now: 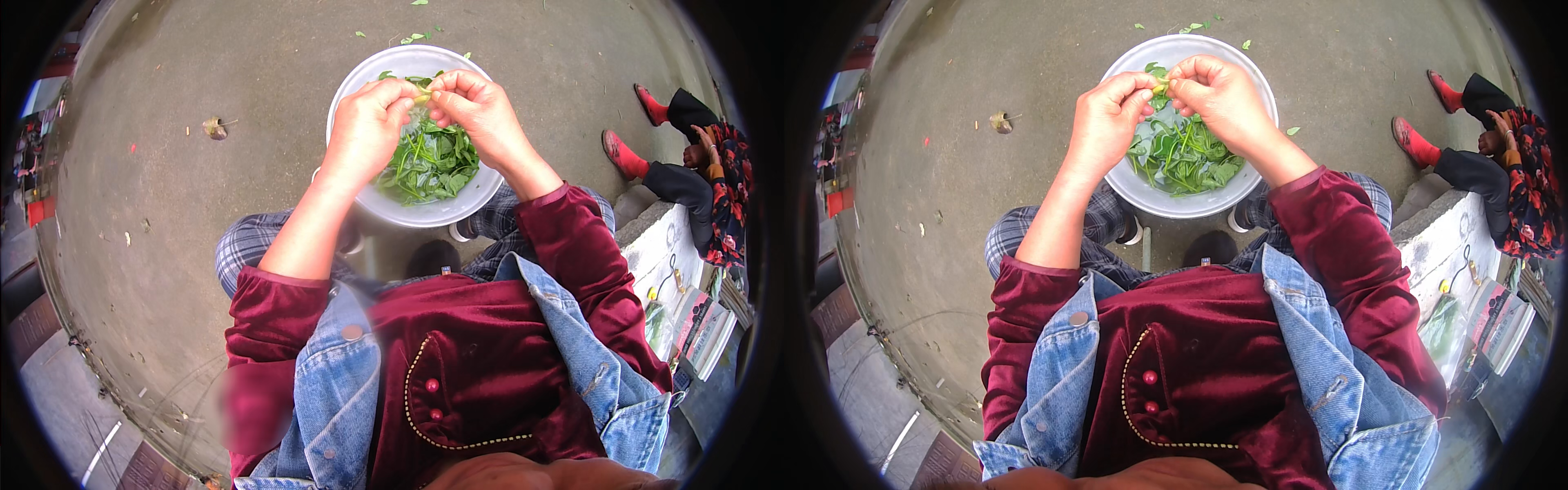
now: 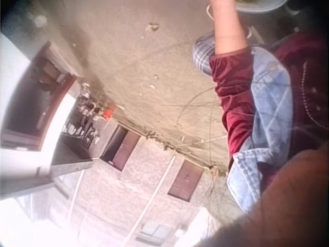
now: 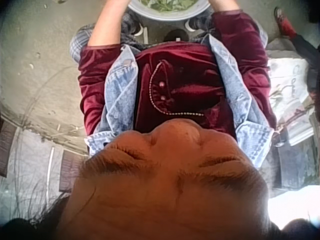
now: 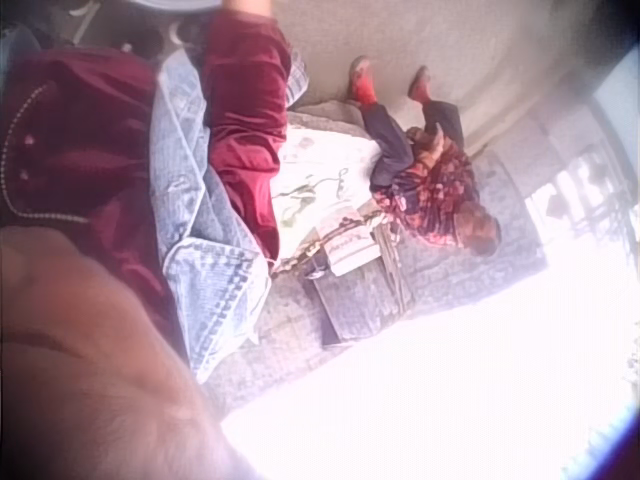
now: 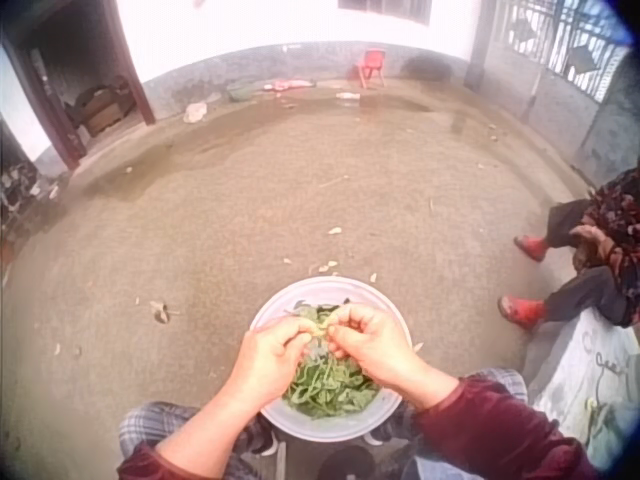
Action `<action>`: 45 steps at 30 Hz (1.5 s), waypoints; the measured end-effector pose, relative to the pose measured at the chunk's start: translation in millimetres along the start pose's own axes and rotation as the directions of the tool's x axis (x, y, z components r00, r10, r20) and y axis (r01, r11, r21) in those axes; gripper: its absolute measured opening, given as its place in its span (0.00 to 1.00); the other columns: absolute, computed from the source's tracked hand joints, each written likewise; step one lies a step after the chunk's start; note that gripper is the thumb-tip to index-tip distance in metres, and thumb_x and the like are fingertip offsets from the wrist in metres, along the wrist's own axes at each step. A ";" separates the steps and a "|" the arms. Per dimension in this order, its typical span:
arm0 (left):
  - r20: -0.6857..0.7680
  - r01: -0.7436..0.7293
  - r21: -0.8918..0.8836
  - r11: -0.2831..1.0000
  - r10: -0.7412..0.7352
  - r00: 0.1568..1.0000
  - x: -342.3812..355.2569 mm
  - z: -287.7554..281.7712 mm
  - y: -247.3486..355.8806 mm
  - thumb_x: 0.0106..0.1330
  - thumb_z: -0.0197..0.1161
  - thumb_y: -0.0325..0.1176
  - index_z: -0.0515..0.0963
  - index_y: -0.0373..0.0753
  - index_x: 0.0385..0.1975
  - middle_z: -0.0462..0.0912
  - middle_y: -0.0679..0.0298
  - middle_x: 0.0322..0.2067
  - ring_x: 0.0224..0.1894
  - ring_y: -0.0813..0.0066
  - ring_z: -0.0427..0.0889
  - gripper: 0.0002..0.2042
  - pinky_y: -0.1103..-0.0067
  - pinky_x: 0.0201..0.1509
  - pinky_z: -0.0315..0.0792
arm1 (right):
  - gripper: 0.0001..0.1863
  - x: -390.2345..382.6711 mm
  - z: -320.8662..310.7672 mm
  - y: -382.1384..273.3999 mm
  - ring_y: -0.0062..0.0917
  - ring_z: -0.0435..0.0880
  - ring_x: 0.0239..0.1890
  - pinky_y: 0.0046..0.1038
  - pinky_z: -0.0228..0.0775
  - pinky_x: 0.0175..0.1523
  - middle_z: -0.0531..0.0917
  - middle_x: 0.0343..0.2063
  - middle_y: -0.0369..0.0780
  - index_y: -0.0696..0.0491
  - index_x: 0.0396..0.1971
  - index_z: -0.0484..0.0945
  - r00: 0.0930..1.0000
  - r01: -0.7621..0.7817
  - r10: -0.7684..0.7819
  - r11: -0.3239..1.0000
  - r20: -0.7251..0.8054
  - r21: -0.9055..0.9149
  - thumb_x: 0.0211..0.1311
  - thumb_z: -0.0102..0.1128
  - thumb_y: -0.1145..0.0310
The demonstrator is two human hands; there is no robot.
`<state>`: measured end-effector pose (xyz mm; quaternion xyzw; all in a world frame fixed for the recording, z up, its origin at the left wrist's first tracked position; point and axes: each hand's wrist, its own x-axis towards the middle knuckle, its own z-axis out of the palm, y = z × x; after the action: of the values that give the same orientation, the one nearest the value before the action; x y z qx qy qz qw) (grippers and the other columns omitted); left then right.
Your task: The person sits on the ground and sorts green leafy vegetables in a white plastic bowl. They pick up stems, remove leaves, and place them back into the bowl, repeating this process throughout the clip.
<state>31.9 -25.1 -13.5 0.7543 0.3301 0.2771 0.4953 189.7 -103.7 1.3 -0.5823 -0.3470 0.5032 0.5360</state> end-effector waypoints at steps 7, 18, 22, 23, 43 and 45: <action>-0.049 -0.098 0.150 0.984 0.107 0.993 -0.7 -0.4 0.1 0.61 0.62 0.24 0.80 0.34 0.38 0.83 0.60 0.34 0.30 0.77 0.82 0.07 0.80 0.35 0.77 | 0.07 -3.5 0.6 -0.4 0.15 0.79 0.31 0.18 0.72 0.36 0.81 0.30 0.35 0.58 0.37 0.78 0.998 0.032 -0.029 0.997 0.052 -0.064 0.60 0.59 0.72; -0.028 -0.169 0.252 0.953 0.182 0.983 -2.4 -2.8 8.1 0.58 0.64 0.24 0.81 0.35 0.35 0.83 0.58 0.34 0.36 0.68 0.84 0.06 0.77 0.40 0.77 | 0.07 -2.4 -0.2 0.4 0.15 0.79 0.29 0.18 0.72 0.35 0.81 0.27 0.34 0.59 0.34 0.78 0.998 0.048 -0.040 0.985 0.050 -0.167 0.58 0.59 0.73; -0.016 -0.199 0.235 0.951 0.208 0.978 -2.4 -2.0 6.6 0.58 0.64 0.24 0.81 0.35 0.36 0.83 0.59 0.35 0.36 0.70 0.83 0.07 0.78 0.40 0.77 | 0.03 -1.6 -0.4 2.0 0.14 0.76 0.29 0.17 0.69 0.36 0.79 0.28 0.33 0.55 0.33 0.75 0.996 -0.017 0.028 0.991 0.085 -0.132 0.62 0.55 0.72; -0.023 -0.176 0.184 0.967 0.183 0.983 -2.0 -1.3 6.3 0.58 0.64 0.24 0.80 0.35 0.36 0.83 0.60 0.35 0.37 0.72 0.83 0.07 0.79 0.40 0.77 | 0.04 -1.4 -0.4 2.4 0.14 0.76 0.29 0.17 0.69 0.36 0.79 0.28 0.33 0.55 0.33 0.75 0.995 -0.045 0.052 0.996 0.088 -0.082 0.62 0.55 0.71; 0.076 0.110 -0.186 0.976 -0.097 0.992 -0.8 -5.8 10.4 0.61 0.61 0.23 0.78 0.35 0.36 0.82 0.68 0.31 0.30 0.84 0.80 0.05 0.84 0.33 0.76 | 0.10 29.3 -117.4 -50.0 0.24 0.80 0.32 0.23 0.71 0.39 0.80 0.27 0.36 0.55 0.39 0.76 0.809 -0.067 -0.276 0.834 -0.519 -0.548 0.61 0.55 0.67; 0.092 0.149 -0.214 0.965 -0.132 0.987 -0.5 -6.4 13.4 0.64 0.59 0.25 0.78 0.36 0.36 0.82 0.67 0.30 0.27 0.85 0.79 0.04 0.85 0.29 0.75 | 0.16 30.2 -118.6 -41.9 0.29 0.80 0.40 0.28 0.71 0.47 0.80 0.35 0.40 0.55 0.46 0.74 0.709 -0.045 -0.638 0.385 -0.301 -0.922 0.56 0.54 0.73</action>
<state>29.8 -25.7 1.2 0.6794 0.3308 0.2471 0.6066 316.6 -100.0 26.1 -0.8217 -0.4635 -0.0906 0.3188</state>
